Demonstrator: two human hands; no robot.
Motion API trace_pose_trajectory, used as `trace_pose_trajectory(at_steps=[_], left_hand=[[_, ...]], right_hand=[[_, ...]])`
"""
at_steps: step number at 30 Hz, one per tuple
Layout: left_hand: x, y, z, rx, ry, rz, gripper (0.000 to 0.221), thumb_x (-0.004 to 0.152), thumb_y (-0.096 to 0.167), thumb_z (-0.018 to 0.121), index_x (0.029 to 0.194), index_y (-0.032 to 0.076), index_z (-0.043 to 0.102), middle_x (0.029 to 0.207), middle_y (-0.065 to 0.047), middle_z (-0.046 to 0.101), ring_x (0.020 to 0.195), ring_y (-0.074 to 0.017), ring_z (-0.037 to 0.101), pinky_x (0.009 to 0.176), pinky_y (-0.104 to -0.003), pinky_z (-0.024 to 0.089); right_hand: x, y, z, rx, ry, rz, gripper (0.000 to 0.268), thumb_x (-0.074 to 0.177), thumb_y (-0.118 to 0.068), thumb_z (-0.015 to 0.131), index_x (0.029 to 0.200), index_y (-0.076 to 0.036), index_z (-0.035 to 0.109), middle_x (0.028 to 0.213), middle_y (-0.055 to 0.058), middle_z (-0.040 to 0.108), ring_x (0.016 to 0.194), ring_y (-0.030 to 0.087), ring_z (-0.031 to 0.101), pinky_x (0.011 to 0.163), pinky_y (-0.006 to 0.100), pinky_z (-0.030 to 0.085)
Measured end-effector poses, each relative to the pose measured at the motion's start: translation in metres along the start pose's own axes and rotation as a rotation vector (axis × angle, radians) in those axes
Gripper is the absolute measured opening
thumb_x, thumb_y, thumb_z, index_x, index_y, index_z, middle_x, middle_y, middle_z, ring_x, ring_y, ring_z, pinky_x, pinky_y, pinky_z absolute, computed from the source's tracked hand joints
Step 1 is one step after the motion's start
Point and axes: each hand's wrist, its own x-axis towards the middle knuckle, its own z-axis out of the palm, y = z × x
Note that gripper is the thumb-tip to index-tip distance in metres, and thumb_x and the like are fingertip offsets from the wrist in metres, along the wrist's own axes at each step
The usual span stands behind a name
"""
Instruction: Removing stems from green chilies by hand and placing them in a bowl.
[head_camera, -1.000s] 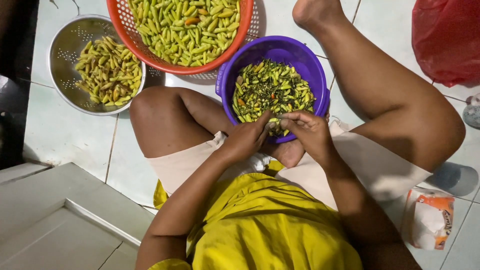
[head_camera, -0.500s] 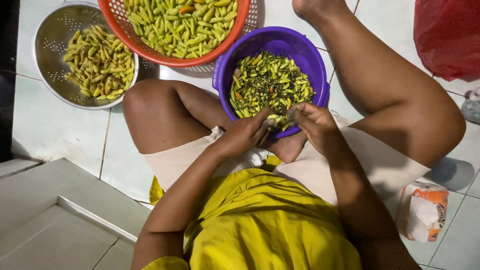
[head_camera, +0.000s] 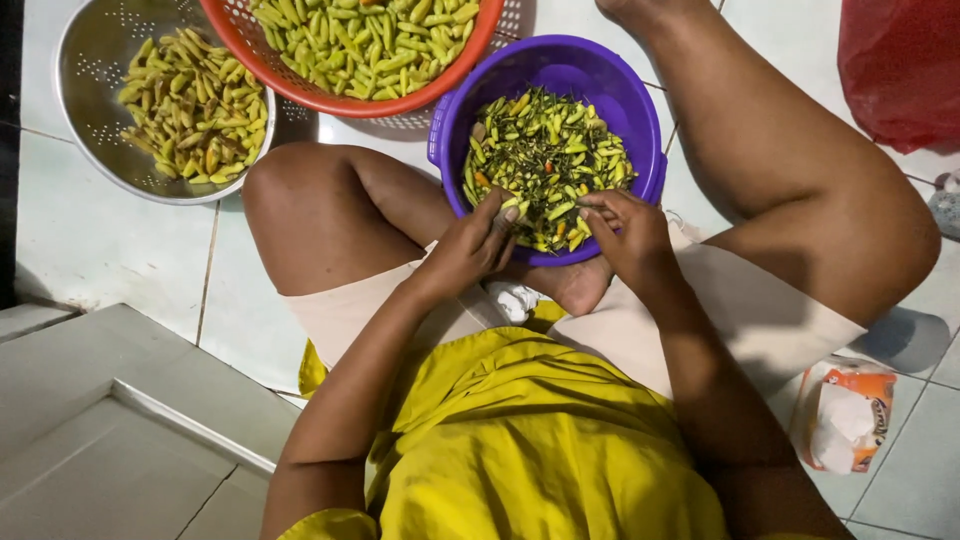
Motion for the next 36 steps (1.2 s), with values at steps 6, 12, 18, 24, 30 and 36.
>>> trace_pose_trajectory(at_steps=[6,12,18,24,30,36], left_hand=[[-0.006,0.005,0.0,-0.028,0.018,0.016,0.022,0.111,0.033,0.041,0.119,0.016,0.051,0.074,-0.027,0.063,0.072,-0.0453,0.069,0.071,-0.056,0.055],[-0.005,-0.007,0.002,-0.039,0.032,0.026,0.021,0.11,0.033,0.043,0.117,0.015,0.053,0.073,-0.027,0.063,0.071,-0.0433,0.068,0.072,-0.056,0.055],[-0.005,-0.004,0.001,-0.06,0.034,0.049,0.021,0.111,0.031,0.044,0.114,0.013,0.053,0.068,-0.026,0.061,0.065,-0.0403,0.066,0.068,-0.053,0.055],[0.0,-0.016,0.012,-0.08,0.026,0.05,0.022,0.111,0.031,0.043,0.112,0.012,0.054,0.06,-0.014,0.062,0.059,-0.0221,0.065,0.063,-0.036,0.058],[0.003,-0.014,0.016,-0.086,-0.024,0.043,0.026,0.113,0.031,0.038,0.114,0.009,0.052,0.06,-0.017,0.062,0.057,-0.0264,0.064,0.061,-0.044,0.057],[0.003,-0.004,0.016,-0.072,0.007,0.014,0.028,0.112,0.032,0.038,0.115,0.008,0.051,0.063,-0.022,0.063,0.06,-0.032,0.067,0.063,-0.049,0.056]], right_hand=[[0.001,-0.002,-0.004,-0.3,-0.029,-0.102,0.033,0.1,-0.018,0.069,0.133,-0.021,0.072,0.101,0.007,0.068,0.096,0.031,0.07,0.083,0.046,0.057],[0.008,0.015,0.004,-0.419,-0.003,-0.152,0.027,0.097,-0.023,0.075,0.124,-0.02,0.073,0.11,0.006,0.058,0.111,0.033,0.063,0.093,0.048,0.054],[-0.006,-0.02,-0.015,-0.281,0.002,-0.248,0.02,0.094,-0.013,0.077,0.114,-0.013,0.073,0.105,0.007,0.064,0.106,0.034,0.065,0.094,0.047,0.053],[-0.014,-0.061,-0.032,-0.209,0.001,-0.411,0.01,0.096,-0.008,0.075,0.106,-0.011,0.075,0.102,0.005,0.073,0.101,0.031,0.071,0.087,0.043,0.057],[-0.01,-0.071,-0.031,-0.399,-0.033,-0.535,0.006,0.1,-0.014,0.069,0.105,-0.015,0.072,0.1,0.001,0.067,0.102,0.025,0.068,0.092,0.041,0.054],[-0.002,-0.063,-0.012,-0.447,-0.003,-0.6,0.005,0.102,-0.015,0.066,0.105,-0.015,0.07,0.098,0.001,0.063,0.098,0.025,0.067,0.089,0.04,0.053]])
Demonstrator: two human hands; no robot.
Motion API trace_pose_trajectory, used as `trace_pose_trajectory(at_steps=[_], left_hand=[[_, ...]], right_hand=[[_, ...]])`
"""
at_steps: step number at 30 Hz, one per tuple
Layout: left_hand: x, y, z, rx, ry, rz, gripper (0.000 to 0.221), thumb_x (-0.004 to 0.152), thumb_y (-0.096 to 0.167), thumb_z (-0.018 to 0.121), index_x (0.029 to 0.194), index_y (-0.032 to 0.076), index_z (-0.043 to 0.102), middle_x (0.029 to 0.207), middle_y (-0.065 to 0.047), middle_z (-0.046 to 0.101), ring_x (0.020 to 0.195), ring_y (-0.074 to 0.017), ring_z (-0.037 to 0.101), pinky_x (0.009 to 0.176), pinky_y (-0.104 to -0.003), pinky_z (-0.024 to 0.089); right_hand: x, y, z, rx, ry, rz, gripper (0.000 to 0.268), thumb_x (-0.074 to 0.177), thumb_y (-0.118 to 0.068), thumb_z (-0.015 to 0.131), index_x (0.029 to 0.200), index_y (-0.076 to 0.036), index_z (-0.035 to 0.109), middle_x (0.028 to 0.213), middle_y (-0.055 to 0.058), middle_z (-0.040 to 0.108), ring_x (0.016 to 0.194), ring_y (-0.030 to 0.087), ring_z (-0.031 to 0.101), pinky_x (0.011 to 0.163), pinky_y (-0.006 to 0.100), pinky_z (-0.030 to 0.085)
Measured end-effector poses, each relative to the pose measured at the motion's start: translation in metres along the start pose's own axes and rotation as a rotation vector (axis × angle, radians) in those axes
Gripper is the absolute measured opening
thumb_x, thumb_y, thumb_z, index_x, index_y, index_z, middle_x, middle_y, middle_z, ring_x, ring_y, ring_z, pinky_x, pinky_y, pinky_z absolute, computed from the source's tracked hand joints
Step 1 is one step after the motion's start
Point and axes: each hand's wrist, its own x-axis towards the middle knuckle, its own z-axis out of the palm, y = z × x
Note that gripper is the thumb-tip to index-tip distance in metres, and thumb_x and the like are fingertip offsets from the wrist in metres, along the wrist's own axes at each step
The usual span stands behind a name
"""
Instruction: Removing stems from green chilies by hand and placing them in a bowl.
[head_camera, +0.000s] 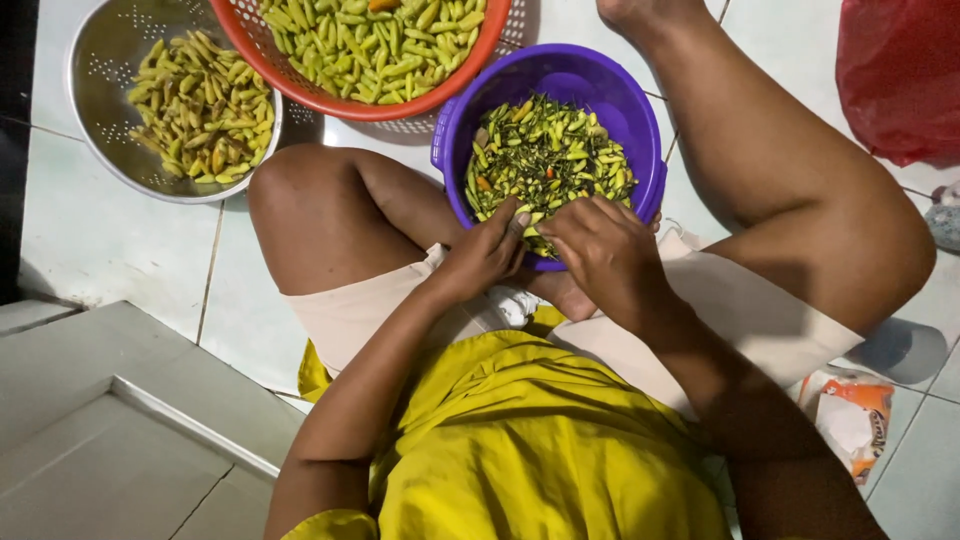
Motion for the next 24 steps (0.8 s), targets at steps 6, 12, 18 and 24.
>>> trace_pose_trajectory(at_steps=[6,12,18,24], left_hand=[[0.001,-0.001,0.007,-0.036,0.042,-0.009,0.024,0.111,0.031,0.041,0.115,0.011,0.053,0.063,-0.021,0.062,0.067,-0.0384,0.069,0.07,-0.052,0.056],[0.016,-0.041,0.022,-0.189,0.042,0.048,0.022,0.112,0.03,0.039,0.114,0.014,0.054,0.057,-0.005,0.059,0.059,-0.022,0.061,0.069,-0.039,0.055],[0.01,-0.036,0.012,-0.268,-0.044,0.055,0.018,0.112,0.025,0.041,0.113,0.014,0.055,0.054,-0.002,0.055,0.05,-0.0158,0.052,0.056,-0.03,0.051],[0.004,-0.023,0.008,-0.38,-0.106,0.062,0.02,0.113,0.024,0.039,0.113,0.013,0.055,0.056,0.0,0.051,0.049,-0.0119,0.05,0.052,-0.025,0.047]], right_hand=[[-0.002,-0.011,0.009,0.168,0.113,0.122,0.007,0.102,-0.013,0.068,0.108,-0.012,0.072,0.099,0.003,0.066,0.097,0.027,0.068,0.086,0.04,0.055],[-0.013,-0.011,0.023,0.302,0.216,0.25,0.009,0.096,-0.01,0.078,0.103,-0.008,0.073,0.096,0.005,0.071,0.093,0.025,0.073,0.083,0.037,0.056],[-0.022,-0.017,0.033,0.764,0.121,0.551,0.016,0.088,-0.003,0.081,0.104,-0.002,0.076,0.095,0.011,0.074,0.093,0.018,0.073,0.086,0.032,0.059],[-0.022,0.001,0.011,0.867,0.092,0.703,0.027,0.099,-0.003,0.068,0.126,0.002,0.068,0.114,0.016,0.068,0.111,0.02,0.064,0.101,0.041,0.054]])
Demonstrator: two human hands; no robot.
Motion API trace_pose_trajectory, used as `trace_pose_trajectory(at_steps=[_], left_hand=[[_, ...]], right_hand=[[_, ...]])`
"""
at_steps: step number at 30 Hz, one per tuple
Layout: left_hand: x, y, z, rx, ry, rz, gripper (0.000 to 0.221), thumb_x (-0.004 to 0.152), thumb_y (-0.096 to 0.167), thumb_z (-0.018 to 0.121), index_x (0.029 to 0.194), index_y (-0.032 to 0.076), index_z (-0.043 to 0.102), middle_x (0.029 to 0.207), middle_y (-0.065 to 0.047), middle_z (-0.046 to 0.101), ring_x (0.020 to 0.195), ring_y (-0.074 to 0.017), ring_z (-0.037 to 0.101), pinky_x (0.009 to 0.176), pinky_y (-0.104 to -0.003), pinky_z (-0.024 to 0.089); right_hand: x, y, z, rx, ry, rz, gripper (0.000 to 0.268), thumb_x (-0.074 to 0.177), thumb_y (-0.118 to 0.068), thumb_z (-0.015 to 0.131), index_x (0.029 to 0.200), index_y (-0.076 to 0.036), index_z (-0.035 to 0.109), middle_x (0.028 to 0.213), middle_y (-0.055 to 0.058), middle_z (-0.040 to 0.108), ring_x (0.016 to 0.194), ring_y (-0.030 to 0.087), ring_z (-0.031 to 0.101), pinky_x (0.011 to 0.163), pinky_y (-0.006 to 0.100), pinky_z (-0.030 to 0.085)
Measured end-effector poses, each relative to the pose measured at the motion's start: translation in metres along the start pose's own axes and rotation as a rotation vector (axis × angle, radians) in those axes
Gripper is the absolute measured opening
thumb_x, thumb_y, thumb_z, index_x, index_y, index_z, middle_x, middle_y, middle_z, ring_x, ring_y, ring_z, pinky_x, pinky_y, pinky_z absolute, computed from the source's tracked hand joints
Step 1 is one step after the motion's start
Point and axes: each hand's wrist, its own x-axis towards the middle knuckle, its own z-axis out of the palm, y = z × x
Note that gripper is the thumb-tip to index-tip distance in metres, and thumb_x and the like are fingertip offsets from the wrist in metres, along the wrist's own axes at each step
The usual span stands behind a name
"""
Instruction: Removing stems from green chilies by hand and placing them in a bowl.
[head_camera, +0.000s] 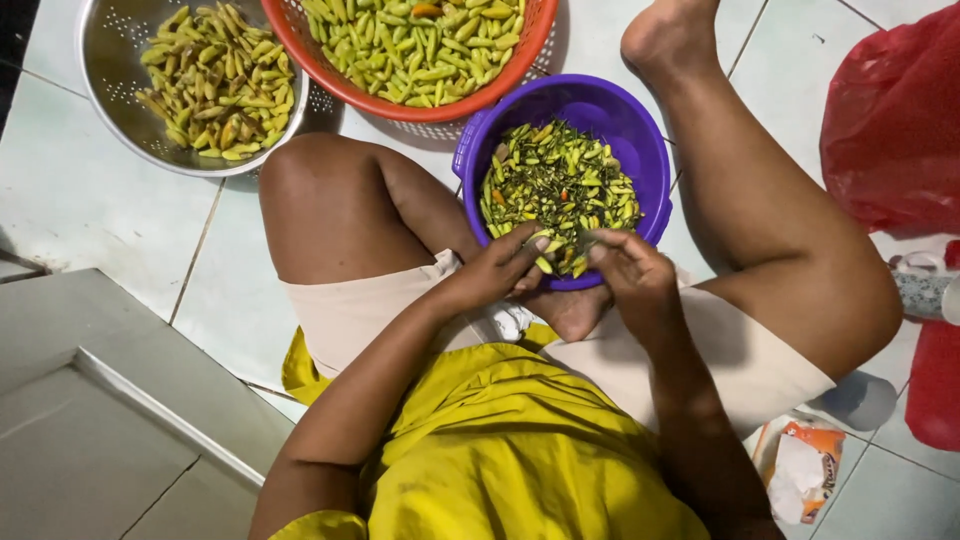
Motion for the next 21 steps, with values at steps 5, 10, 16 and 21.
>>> trace_pose_trajectory(at_steps=[5,10,16,21], left_hand=[[0.011,-0.02,0.002,-0.045,0.009,0.045,0.02,0.113,0.027,0.041,0.11,0.013,0.055,0.052,0.0,0.052,0.043,-0.0099,0.048,0.045,-0.021,0.043],[0.01,-0.012,0.008,-0.032,0.009,0.038,0.018,0.112,0.027,0.044,0.107,0.014,0.056,0.051,0.001,0.05,0.043,-0.01,0.045,0.043,-0.023,0.041],[0.01,-0.036,0.006,-0.088,-0.051,0.016,0.023,0.112,0.024,0.042,0.122,0.007,0.055,0.051,-0.003,0.053,0.041,-0.0103,0.047,0.04,-0.023,0.041],[0.02,-0.05,0.006,-0.195,-0.039,0.037,0.022,0.112,0.022,0.042,0.118,0.005,0.054,0.049,-0.003,0.05,0.037,-0.0095,0.044,0.036,-0.02,0.036]], right_hand=[[0.012,-0.019,-0.01,-0.442,0.052,-0.396,0.036,0.105,-0.003,0.062,0.14,0.006,0.059,0.127,0.025,0.056,0.131,0.045,0.055,0.111,0.058,0.043],[0.008,-0.012,0.007,-0.158,-0.283,-0.066,0.061,0.092,-0.005,0.074,0.149,-0.005,0.053,0.142,0.017,0.052,0.109,0.024,0.065,0.089,0.042,0.061],[0.017,-0.002,0.003,-0.28,-0.305,-0.148,0.042,0.088,-0.006,0.081,0.129,-0.001,0.069,0.129,0.016,0.067,0.107,0.026,0.071,0.078,0.036,0.064],[0.016,-0.007,0.009,-0.337,-0.172,-0.26,0.028,0.088,-0.004,0.081,0.116,-0.002,0.076,0.118,0.014,0.076,0.108,0.027,0.073,0.082,0.038,0.061]])
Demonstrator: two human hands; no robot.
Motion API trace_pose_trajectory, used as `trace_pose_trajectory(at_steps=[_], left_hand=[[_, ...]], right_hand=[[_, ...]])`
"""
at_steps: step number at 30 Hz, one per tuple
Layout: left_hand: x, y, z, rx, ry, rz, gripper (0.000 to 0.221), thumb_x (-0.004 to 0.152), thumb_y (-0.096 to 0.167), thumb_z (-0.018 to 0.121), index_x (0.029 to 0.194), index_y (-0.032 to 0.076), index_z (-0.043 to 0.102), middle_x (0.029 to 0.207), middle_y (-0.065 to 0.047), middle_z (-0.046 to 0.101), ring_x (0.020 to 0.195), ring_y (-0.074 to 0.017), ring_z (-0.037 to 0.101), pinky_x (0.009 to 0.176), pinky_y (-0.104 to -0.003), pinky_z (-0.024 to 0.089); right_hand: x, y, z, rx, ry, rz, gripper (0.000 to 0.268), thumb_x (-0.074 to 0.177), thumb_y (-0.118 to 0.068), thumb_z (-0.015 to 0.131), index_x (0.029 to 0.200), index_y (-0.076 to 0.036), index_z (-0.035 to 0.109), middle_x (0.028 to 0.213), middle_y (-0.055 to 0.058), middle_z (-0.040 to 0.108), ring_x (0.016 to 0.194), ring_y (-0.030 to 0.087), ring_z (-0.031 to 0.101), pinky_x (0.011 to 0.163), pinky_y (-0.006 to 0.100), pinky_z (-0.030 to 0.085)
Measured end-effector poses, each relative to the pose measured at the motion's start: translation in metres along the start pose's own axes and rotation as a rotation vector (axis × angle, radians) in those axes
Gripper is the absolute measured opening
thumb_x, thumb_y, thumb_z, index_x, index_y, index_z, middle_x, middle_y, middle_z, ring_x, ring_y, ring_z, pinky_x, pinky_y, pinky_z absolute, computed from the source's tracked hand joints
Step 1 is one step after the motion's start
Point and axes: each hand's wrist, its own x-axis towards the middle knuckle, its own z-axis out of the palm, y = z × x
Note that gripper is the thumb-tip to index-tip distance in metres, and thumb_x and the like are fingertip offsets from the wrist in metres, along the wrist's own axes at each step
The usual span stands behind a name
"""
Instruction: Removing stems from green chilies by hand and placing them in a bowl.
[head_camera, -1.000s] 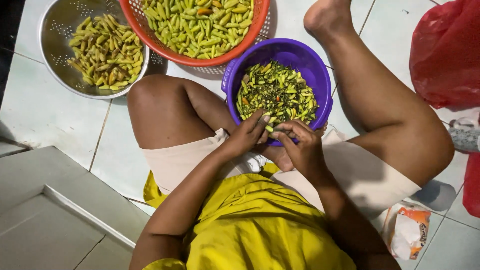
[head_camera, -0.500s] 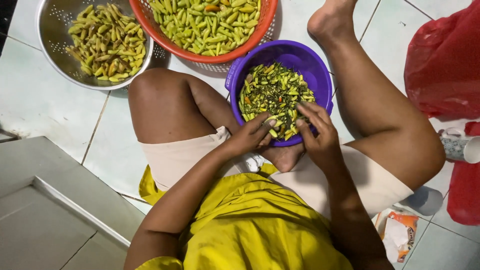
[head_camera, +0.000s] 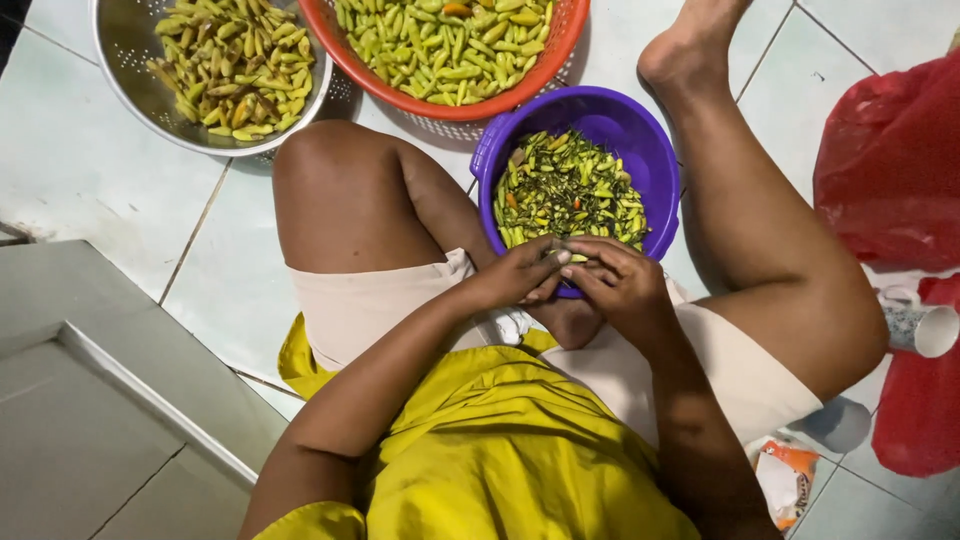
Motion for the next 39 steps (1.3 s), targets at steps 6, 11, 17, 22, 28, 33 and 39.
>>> trace_pose_trajectory(at_steps=[6,11,17,22,28,33,39], left_hand=[[0.004,-0.023,-0.001,-0.201,0.064,0.03,0.028,0.112,0.023,0.04,0.128,0.002,0.051,0.044,-0.006,0.047,0.03,-0.0117,0.042,0.028,-0.02,0.031],[0.005,-0.025,-0.005,-0.307,0.134,0.093,0.037,0.113,0.023,0.036,0.141,0.002,0.046,0.042,-0.007,0.043,0.027,-0.0121,0.039,0.027,-0.021,0.03],[-0.01,0.007,-0.006,-0.307,0.15,0.099,0.041,0.111,0.019,0.032,0.144,0.0,0.048,0.045,-0.002,0.042,0.031,-0.0079,0.036,0.031,-0.016,0.028],[-0.01,-0.011,-0.002,-0.163,0.044,0.071,0.039,0.105,0.006,0.031,0.131,-0.001,0.059,0.047,0.0,0.046,0.034,-0.0051,0.037,0.034,-0.016,0.028],[-0.018,-0.008,-0.002,-0.109,-0.057,-0.023,0.035,0.105,0.005,0.032,0.129,0.0,0.057,0.051,-0.001,0.05,0.045,-0.0066,0.038,0.048,-0.021,0.033],[-0.015,-0.015,-0.006,-0.026,-0.085,-0.073,0.033,0.105,0.005,0.033,0.126,0.0,0.058,0.051,-0.003,0.052,0.046,-0.0105,0.04,0.053,-0.026,0.038],[-0.018,-0.007,-0.005,0.019,-0.061,-0.109,0.035,0.102,0.005,0.034,0.127,0.002,0.059,0.05,-0.001,0.052,0.046,-0.0095,0.038,0.054,-0.026,0.037]], right_hand=[[0.016,-0.026,-0.006,-0.114,0.054,-0.146,0.018,0.091,-0.004,0.08,0.109,-0.003,0.079,0.11,0.015,0.079,0.107,0.031,0.075,0.089,0.042,0.06],[0.047,-0.049,-0.029,-0.154,-0.138,-0.076,0.02,0.092,0.0,0.075,0.111,-0.003,0.079,0.114,0.018,0.077,0.11,0.038,0.073,0.094,0.051,0.057],[0.108,-0.073,-0.037,-0.244,-0.232,-0.066,0.02,0.091,0.003,0.072,0.11,0.001,0.078,0.109,0.027,0.075,0.106,0.048,0.071,0.094,0.056,0.054],[0.152,-0.015,-0.017,-0.242,0.05,-0.087,0.016,0.1,-0.009,0.076,0.116,-0.005,0.077,0.097,0.016,0.076,0.077,0.023,0.075,0.067,0.036,0.059],[0.152,0.075,0.06,-0.604,-0.16,0.078,0.021,0.093,-0.025,0.076,0.113,-0.017,0.078,0.106,0.011,0.072,0.104,0.038,0.071,0.083,0.053,0.059],[0.139,0.048,0.061,-0.501,-0.153,0.047,0.023,0.097,-0.014,0.072,0.117,-0.004,0.074,0.107,0.018,0.066,0.107,0.045,0.066,0.083,0.058,0.058],[0.104,0.04,0.031,0.032,-0.098,0.14,0.032,0.103,-0.015,0.073,0.124,0.006,0.062,0.11,0.026,0.068,0.109,0.036,0.068,0.093,0.052,0.057]])
